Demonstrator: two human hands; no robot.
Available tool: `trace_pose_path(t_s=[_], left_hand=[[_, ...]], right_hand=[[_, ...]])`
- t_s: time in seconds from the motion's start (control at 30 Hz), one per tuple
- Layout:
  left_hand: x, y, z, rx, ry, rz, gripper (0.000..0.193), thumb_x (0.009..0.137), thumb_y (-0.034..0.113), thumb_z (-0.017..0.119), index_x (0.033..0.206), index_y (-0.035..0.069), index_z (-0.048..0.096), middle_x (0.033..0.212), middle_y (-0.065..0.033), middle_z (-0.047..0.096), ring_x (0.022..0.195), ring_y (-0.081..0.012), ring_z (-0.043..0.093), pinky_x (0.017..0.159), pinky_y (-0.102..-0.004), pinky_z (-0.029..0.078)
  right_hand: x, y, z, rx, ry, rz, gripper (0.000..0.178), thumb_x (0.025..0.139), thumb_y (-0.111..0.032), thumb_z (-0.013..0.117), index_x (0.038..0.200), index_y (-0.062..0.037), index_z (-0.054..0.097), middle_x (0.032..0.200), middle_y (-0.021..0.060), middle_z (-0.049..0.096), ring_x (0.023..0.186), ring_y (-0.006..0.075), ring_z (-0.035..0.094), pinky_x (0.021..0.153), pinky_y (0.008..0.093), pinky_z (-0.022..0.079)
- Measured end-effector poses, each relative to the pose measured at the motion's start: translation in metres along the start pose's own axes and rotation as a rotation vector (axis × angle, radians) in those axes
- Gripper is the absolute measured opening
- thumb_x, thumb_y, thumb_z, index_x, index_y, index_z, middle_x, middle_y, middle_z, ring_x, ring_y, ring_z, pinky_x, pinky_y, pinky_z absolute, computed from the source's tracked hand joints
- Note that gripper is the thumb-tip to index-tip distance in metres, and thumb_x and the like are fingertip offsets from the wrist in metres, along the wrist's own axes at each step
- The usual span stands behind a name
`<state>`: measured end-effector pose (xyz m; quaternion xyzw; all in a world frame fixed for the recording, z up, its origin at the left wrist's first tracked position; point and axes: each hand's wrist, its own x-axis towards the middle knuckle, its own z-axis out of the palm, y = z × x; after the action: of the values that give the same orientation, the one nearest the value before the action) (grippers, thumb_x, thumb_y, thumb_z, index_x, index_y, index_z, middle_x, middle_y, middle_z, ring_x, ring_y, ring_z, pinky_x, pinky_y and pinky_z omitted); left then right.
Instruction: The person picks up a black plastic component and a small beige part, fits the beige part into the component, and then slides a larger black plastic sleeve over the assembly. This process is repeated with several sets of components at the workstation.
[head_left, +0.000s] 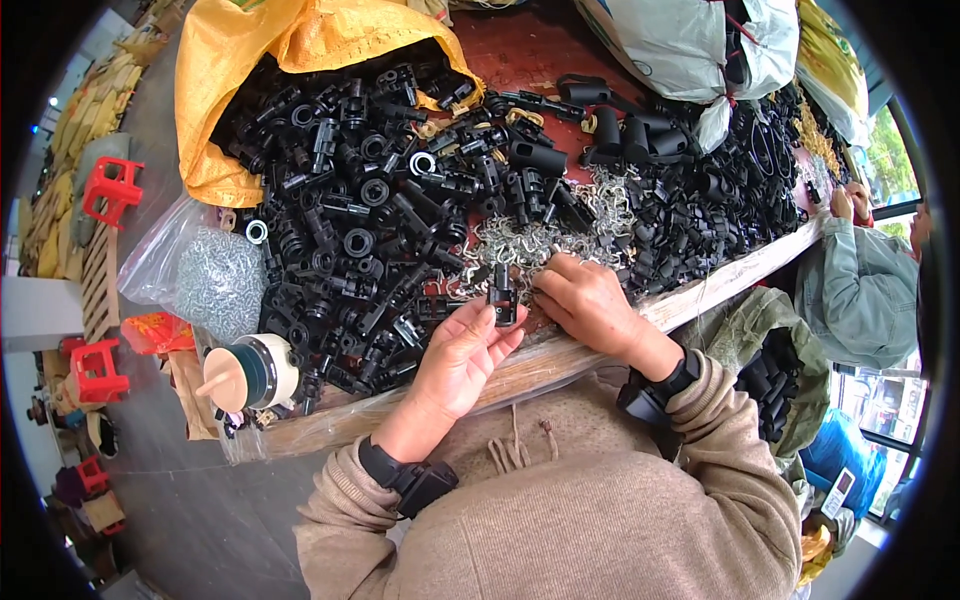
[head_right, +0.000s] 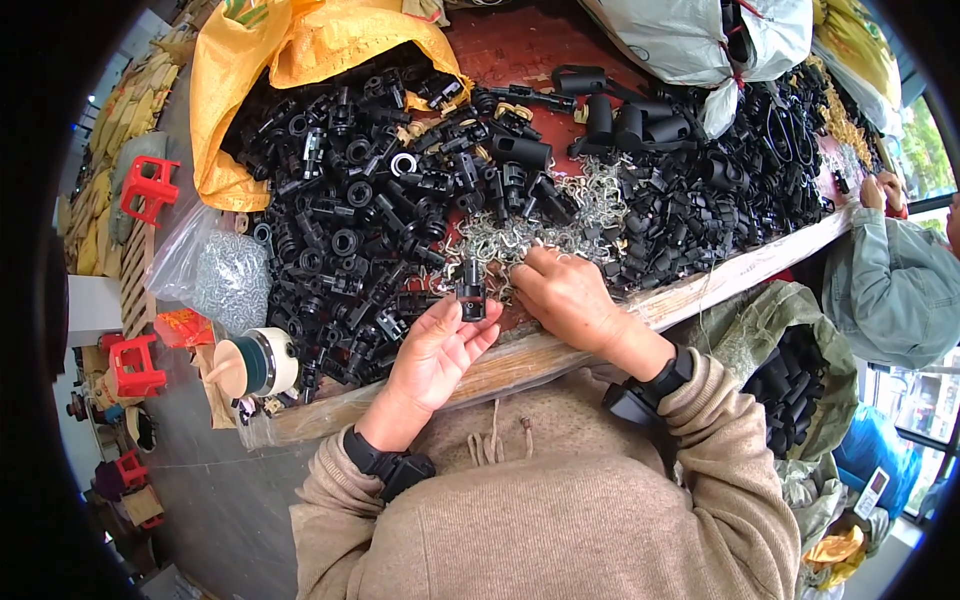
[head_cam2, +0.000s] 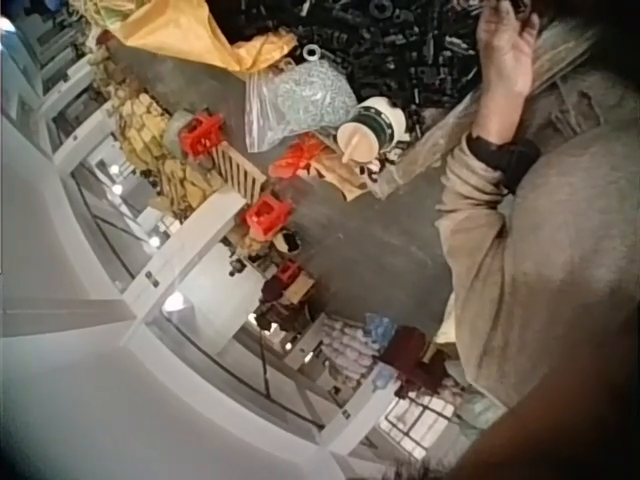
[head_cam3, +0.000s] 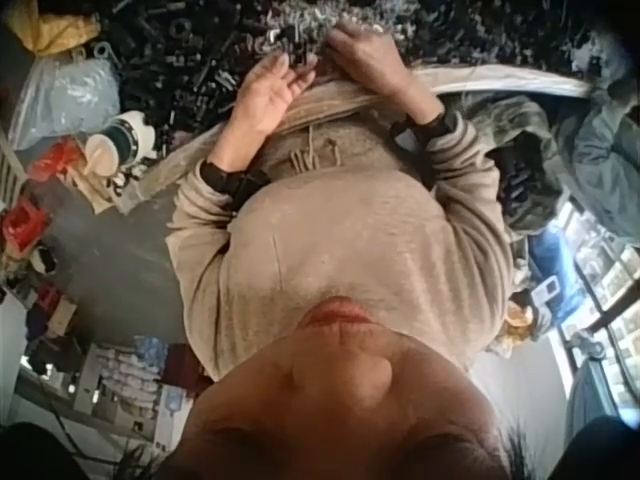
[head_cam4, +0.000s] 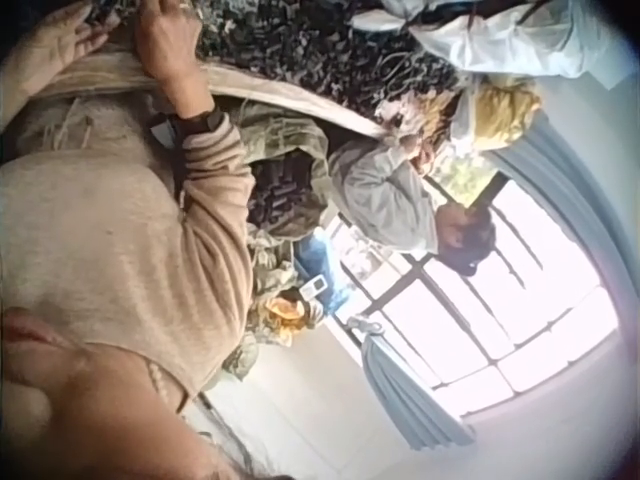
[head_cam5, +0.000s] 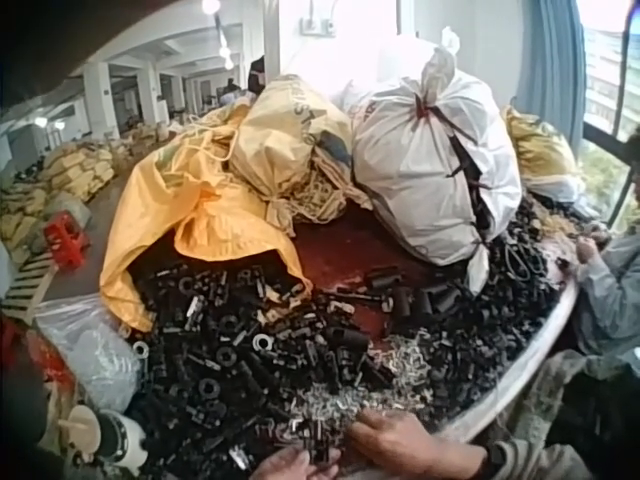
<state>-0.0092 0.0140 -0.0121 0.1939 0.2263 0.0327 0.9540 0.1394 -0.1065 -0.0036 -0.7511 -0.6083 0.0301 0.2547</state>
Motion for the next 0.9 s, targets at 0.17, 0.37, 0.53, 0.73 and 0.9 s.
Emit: trace_pose_path(t_s=[0.17,0.37,0.53,0.73,0.9], left_hand=[[0.0,0.0,0.0,0.002,-0.01,0.012,0.018,0.08,0.014,0.053,0.096,0.007,0.053,0.096,-0.0061,0.055,0.095,-0.0175,0.051,0.082,-0.0295,0.04],[0.0,-0.003,0.002,0.02,-0.026,0.046,0.024,0.081,0.017,0.051,0.101,0.004,0.05,0.1,-0.01,0.054,0.098,-0.0198,0.049,0.085,-0.0312,0.039],[0.004,-0.007,0.01,0.032,-0.051,0.094,0.023,0.081,0.017,0.051,0.1,0.004,0.051,0.1,-0.0098,0.054,0.096,-0.0183,0.05,0.085,-0.0299,0.039],[0.007,-0.006,0.015,0.062,-0.074,0.183,0.021,0.081,0.016,0.051,0.098,0.003,0.052,0.098,-0.0088,0.055,0.094,-0.0163,0.051,0.085,-0.0281,0.039],[0.005,-0.005,0.015,0.048,-0.074,0.198,0.02,0.081,0.013,0.052,0.098,0.003,0.052,0.096,-0.0067,0.056,0.091,-0.0153,0.052,0.083,-0.0269,0.04]], right_hand=[[0.004,-0.003,0.002,0.063,-0.06,0.123,0.013,0.071,-0.007,0.056,0.082,-0.0041,0.051,0.072,0.0098,0.047,0.057,0.0266,0.05,0.05,0.0312,0.041],[0.0,-0.001,0.002,0.691,0.114,0.425,0.012,0.079,-0.013,0.054,0.08,-0.0021,0.049,0.068,0.003,0.052,0.052,0.0117,0.049,0.045,0.0227,0.038],[-0.003,-0.018,0.005,1.398,0.198,0.65,0.014,0.082,-0.016,0.052,0.08,-0.0016,0.05,0.067,0.0008,0.052,0.052,0.0052,0.045,0.045,0.0176,0.036],[-0.008,-0.025,0.009,1.449,0.159,0.649,0.012,0.081,-0.014,0.052,0.08,-0.0022,0.05,0.066,0.0013,0.051,0.05,0.0057,0.044,0.045,0.0172,0.036],[-0.009,-0.017,0.004,1.387,-0.036,0.608,0.012,0.081,-0.013,0.052,0.08,-0.0015,0.05,0.066,0.002,0.051,0.05,0.0054,0.044,0.044,0.017,0.035]])
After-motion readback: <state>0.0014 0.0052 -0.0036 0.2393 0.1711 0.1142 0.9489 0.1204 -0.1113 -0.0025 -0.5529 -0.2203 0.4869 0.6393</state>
